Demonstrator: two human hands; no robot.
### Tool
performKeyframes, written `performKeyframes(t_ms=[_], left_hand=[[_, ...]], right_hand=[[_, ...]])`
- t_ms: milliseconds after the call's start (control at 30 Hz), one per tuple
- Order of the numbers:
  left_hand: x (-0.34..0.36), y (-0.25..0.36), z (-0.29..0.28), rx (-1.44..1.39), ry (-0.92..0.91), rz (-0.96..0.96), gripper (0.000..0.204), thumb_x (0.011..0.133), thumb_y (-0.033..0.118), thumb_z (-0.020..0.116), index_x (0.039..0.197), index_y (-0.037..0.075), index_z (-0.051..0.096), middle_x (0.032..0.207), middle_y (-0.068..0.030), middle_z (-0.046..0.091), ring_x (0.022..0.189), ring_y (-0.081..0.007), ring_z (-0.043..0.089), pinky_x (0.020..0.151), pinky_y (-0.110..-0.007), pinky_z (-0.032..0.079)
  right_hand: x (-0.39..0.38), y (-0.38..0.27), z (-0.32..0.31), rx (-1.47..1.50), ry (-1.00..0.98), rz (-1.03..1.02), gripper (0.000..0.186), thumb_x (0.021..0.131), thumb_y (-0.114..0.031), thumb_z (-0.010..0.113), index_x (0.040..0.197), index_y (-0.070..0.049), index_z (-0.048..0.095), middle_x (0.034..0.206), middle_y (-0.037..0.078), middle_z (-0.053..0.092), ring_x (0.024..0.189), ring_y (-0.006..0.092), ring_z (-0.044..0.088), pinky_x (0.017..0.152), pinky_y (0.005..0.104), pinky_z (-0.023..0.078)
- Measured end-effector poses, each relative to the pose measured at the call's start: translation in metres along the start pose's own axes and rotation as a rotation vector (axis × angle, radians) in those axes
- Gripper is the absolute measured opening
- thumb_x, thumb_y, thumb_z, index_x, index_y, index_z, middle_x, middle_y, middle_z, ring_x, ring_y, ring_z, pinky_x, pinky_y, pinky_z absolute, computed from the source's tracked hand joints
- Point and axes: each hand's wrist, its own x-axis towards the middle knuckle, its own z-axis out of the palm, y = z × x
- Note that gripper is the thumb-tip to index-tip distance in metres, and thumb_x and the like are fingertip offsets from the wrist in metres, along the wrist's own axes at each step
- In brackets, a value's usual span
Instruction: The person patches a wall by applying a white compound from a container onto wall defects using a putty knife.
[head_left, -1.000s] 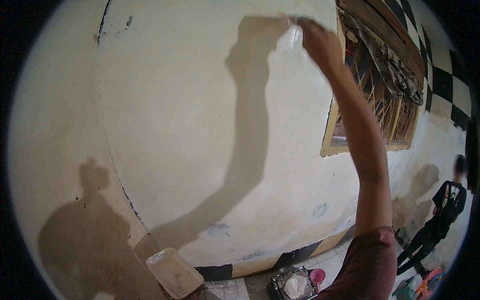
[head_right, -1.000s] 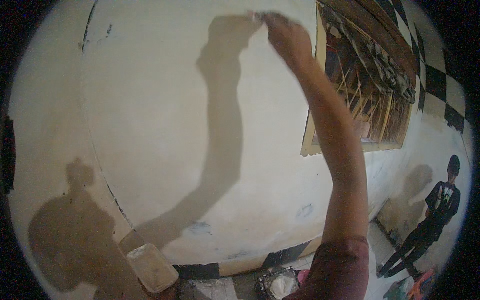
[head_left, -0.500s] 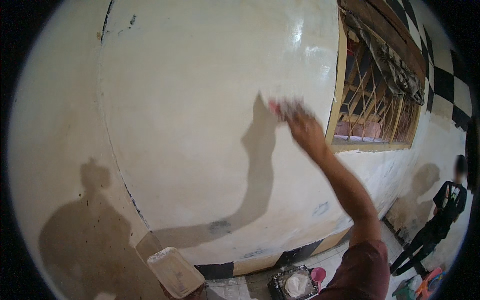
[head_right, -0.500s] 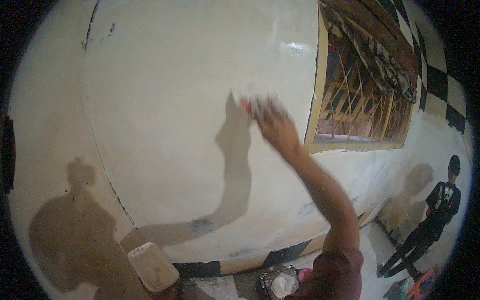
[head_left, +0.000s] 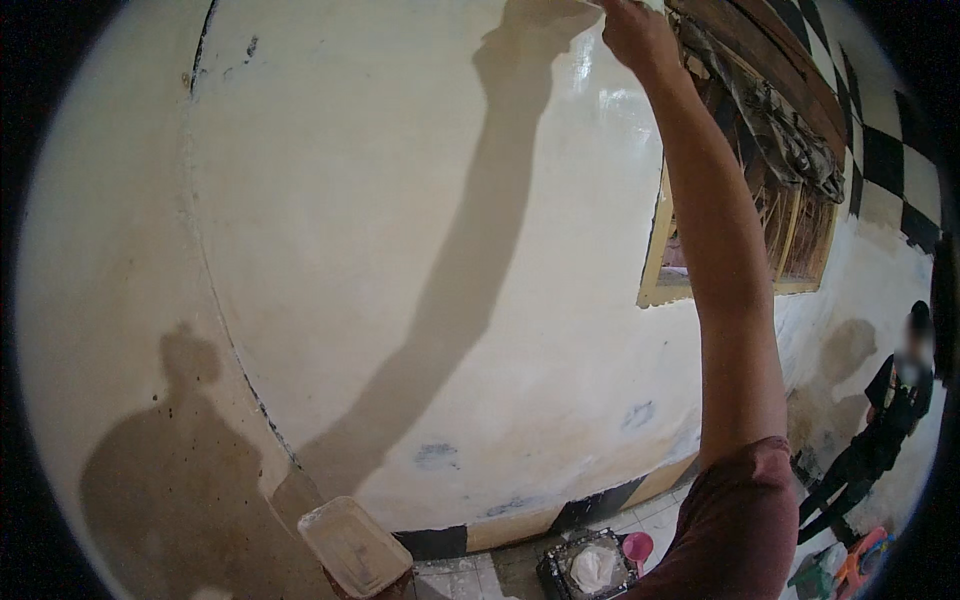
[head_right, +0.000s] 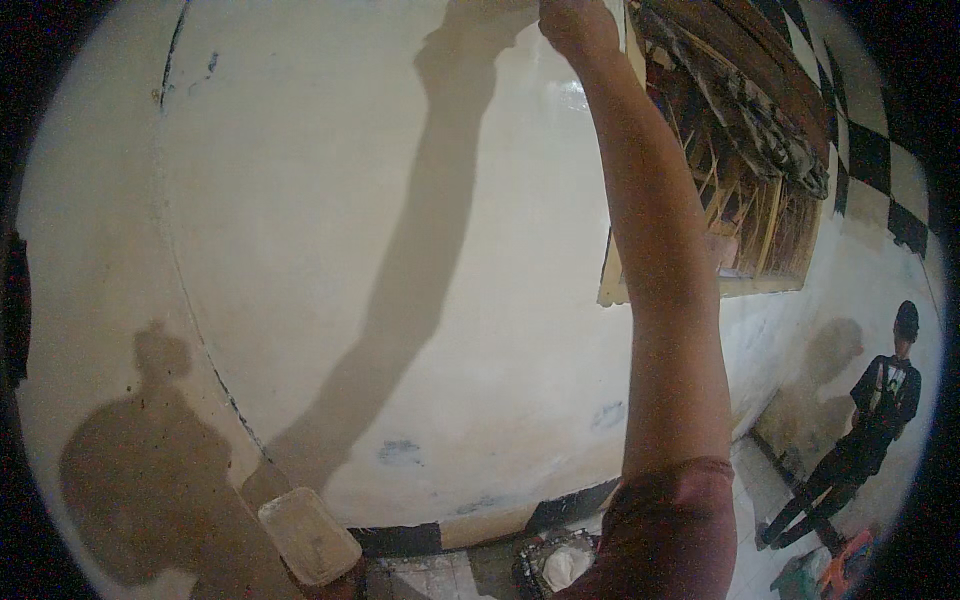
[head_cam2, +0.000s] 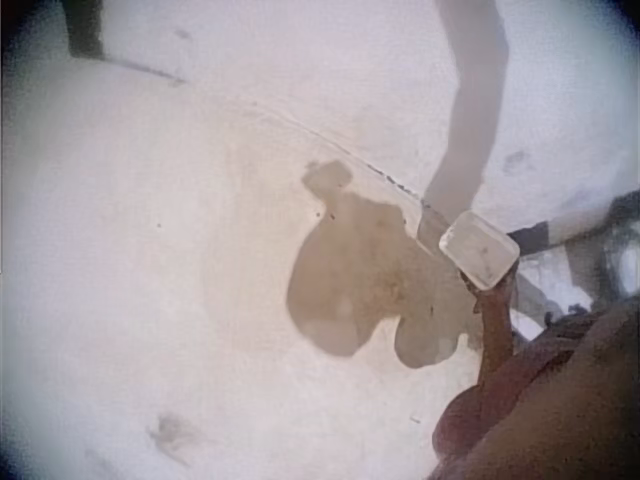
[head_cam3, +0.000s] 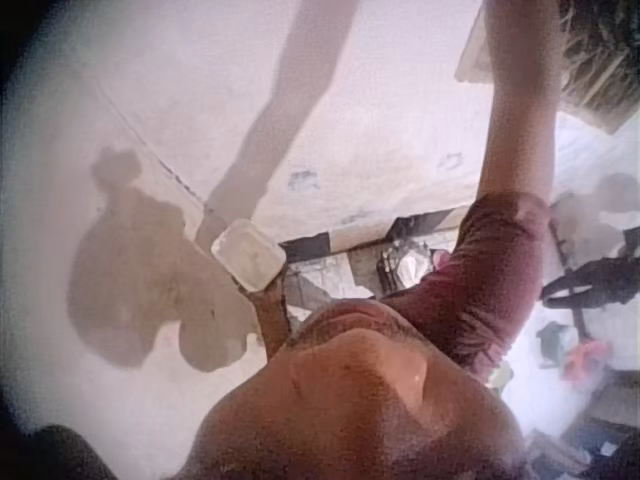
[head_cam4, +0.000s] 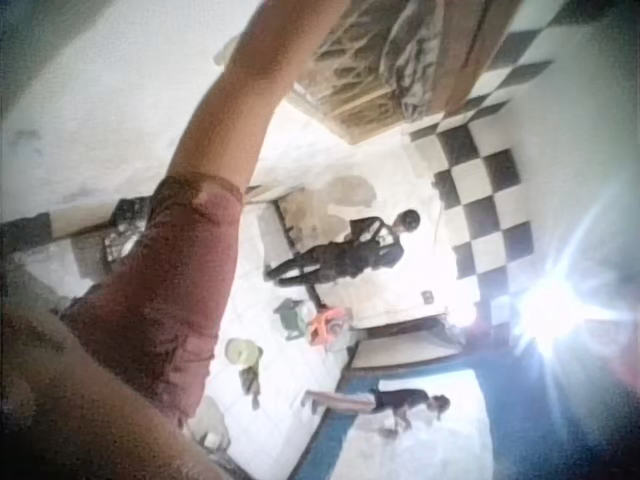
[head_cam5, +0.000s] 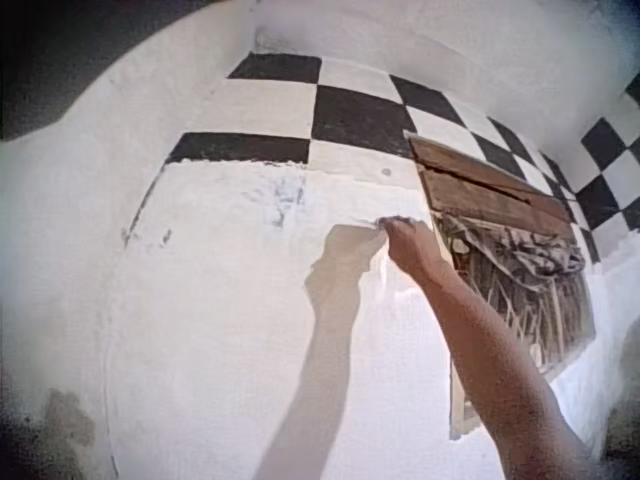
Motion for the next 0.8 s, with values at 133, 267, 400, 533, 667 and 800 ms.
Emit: performKeyframes(t_ms=[133, 267, 400, 533, 667, 800], left_hand=[[-0.010, -0.003, -0.011, 0.407, 0.067, 0.071, 0.082, 0.076, 0.064, 0.062, 0.144, 0.025, 0.040, 0.148, -0.0083, 0.042, 0.135, -0.0390, 0.037, 0.102, -0.069, 0.033], [-0.007, -0.001, -0.026, -0.070, -0.056, -0.071, 0.082, 0.076, 0.065, 0.061, 0.144, 0.026, 0.040, 0.147, -0.0077, 0.043, 0.135, -0.0387, 0.038, 0.101, -0.069, 0.034], [-0.003, -0.006, -0.045, -0.021, -0.170, -0.136, 0.082, 0.076, 0.067, 0.061, 0.143, 0.025, 0.041, 0.146, -0.0063, 0.045, 0.134, -0.0377, 0.040, 0.100, -0.067, 0.037], [-0.003, -0.022, -0.047, 0.032, -0.032, -0.185, 0.085, 0.073, 0.068, 0.063, 0.143, 0.024, 0.042, 0.144, -0.0053, 0.046, 0.132, -0.0367, 0.042, 0.100, -0.065, 0.038], [-0.011, -0.041, -0.026, 0.047, -0.023, -0.208, 0.091, 0.071, 0.072, 0.061, 0.144, 0.022, 0.040, 0.145, -0.0084, 0.045, 0.133, -0.0365, 0.042, 0.101, -0.066, 0.037], [-0.018, -0.044, 0.002, 0.819, -0.237, 0.153, 0.085, 0.076, 0.071, 0.054, 0.143, 0.021, 0.040, 0.142, -0.0093, 0.046, 0.128, -0.0390, 0.045, 0.097, -0.068, 0.038]], right_hand=[[-0.024, 0.009, 0.023, -0.138, 0.036, -0.102, 0.034, 0.083, -0.003, 0.051, 0.115, -0.011, 0.062, 0.102, 0.014, 0.068, 0.088, 0.0350, 0.067, 0.077, 0.0454, 0.055], [-0.200, -0.056, 0.006, -0.094, -0.215, -0.114, 0.029, 0.088, -0.010, 0.055, 0.116, -0.013, 0.060, 0.117, 0.015, 0.062, 0.101, 0.0332, 0.064, 0.082, 0.0454, 0.053], [-0.405, -0.138, -0.058, 0.295, -0.340, 0.032, 0.044, 0.080, -0.002, 0.057, 0.122, -0.014, 0.060, 0.125, 0.014, 0.060, 0.120, 0.0321, 0.056, 0.096, 0.0451, 0.048], [-0.560, -0.217, -0.123, 0.603, -0.514, 0.818, 0.015, 0.085, -0.005, 0.057, 0.096, 0.004, 0.062, 0.090, 0.018, 0.066, 0.070, 0.0381, 0.062, 0.066, 0.0406, 0.052], [-0.691, -0.301, -0.174, 1.855, -0.240, 2.112, 0.014, 0.084, -0.012, 0.057, 0.094, -0.003, 0.060, 0.090, 0.013, 0.064, 0.083, 0.0311, 0.063, 0.074, 0.0452, 0.053], [-0.747, -0.339, -0.190, 1.760, -0.544, 2.172, 0.020, 0.085, -0.017, 0.057, 0.100, -0.004, 0.061, 0.099, 0.013, 0.065, 0.096, 0.0305, 0.061, 0.084, 0.0480, 0.049]])
